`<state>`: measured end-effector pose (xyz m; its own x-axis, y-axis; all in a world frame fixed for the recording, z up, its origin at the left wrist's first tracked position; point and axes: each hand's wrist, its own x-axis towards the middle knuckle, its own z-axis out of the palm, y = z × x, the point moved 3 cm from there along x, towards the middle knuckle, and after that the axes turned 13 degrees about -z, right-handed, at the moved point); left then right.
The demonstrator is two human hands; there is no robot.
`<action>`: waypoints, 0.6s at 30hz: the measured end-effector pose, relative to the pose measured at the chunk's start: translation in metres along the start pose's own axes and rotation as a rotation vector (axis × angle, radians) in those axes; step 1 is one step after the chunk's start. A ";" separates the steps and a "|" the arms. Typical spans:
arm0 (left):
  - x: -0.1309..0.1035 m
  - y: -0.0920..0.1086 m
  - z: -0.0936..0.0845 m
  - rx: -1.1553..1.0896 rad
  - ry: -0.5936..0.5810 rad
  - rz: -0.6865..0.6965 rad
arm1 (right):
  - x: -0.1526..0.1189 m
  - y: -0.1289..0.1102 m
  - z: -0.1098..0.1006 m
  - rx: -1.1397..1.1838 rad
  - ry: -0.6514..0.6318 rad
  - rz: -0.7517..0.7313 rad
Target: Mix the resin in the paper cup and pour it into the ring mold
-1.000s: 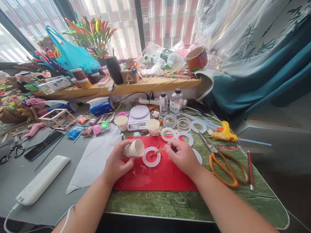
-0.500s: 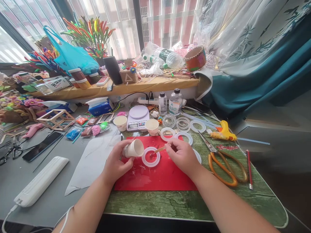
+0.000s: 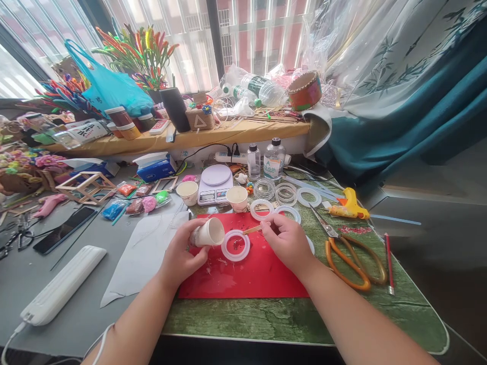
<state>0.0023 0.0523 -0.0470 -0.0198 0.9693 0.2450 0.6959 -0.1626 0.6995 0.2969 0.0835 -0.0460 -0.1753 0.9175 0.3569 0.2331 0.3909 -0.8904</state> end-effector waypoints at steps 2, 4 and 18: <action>0.000 0.000 0.000 -0.003 -0.003 0.001 | 0.000 0.001 0.000 -0.003 0.005 0.003; 0.000 0.000 0.000 -0.004 -0.002 0.002 | 0.000 0.001 0.000 -0.001 0.006 -0.002; 0.001 0.002 -0.001 0.006 0.008 0.004 | 0.000 -0.001 -0.003 -0.031 0.091 0.011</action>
<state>0.0034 0.0524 -0.0448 -0.0233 0.9672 0.2531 0.7002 -0.1649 0.6946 0.2991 0.0837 -0.0446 -0.0856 0.9242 0.3721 0.2644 0.3812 -0.8859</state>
